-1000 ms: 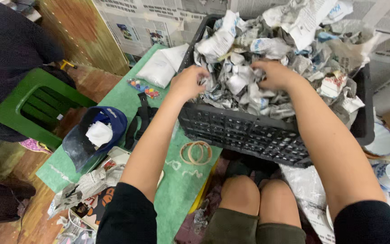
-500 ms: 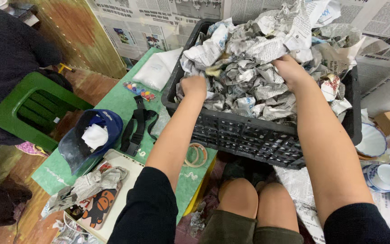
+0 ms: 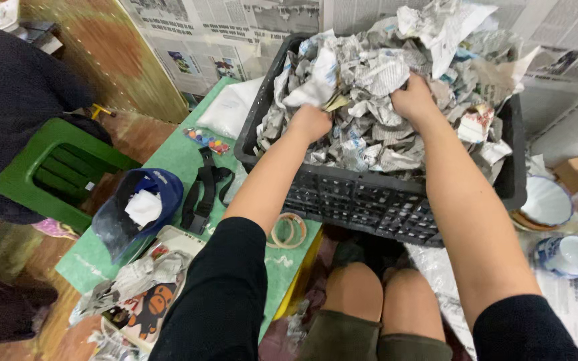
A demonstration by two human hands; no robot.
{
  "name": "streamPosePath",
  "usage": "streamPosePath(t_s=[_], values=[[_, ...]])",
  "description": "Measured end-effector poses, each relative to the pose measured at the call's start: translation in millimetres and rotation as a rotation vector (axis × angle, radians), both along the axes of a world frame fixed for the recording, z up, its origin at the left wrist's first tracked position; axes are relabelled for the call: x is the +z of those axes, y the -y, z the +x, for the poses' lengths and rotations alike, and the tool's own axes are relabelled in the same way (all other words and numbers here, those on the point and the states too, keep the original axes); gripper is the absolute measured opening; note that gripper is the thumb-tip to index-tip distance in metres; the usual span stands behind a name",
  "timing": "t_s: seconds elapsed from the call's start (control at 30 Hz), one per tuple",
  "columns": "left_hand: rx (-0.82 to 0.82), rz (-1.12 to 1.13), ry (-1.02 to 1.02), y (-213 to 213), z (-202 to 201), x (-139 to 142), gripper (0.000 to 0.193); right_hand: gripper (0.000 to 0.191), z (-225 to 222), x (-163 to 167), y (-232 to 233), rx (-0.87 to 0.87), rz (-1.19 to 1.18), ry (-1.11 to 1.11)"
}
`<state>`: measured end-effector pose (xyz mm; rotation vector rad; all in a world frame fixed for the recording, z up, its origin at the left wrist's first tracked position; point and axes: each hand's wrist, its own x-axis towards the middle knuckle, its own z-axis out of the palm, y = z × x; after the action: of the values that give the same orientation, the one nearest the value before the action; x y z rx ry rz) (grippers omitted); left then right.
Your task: The person sits at a table and wraps small ceramic items, including cups and saucers, in newspaper. They fold the paper around each item and place the wrapped bundle into a black crate. The process is repeated for several pieces.
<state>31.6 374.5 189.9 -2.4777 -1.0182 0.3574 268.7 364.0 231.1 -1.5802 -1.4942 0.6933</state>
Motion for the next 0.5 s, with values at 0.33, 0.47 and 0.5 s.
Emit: streamPosePath(t_s=[0.33,0.47,0.5], values=[[0.101,-0.302,1.027,42,-56,37,0.012,0.076,0,-25,-14,0.158,-0.13,0.287],[0.067,-0.557,1.661,58,-70,54,0.007,0.093,-8,-19,-9,0.381,-0.314,0.515],[0.015,-0.703,1.816,63,-68,54,0.006,0.094,-13,-14,-2,0.439,-0.31,0.575]])
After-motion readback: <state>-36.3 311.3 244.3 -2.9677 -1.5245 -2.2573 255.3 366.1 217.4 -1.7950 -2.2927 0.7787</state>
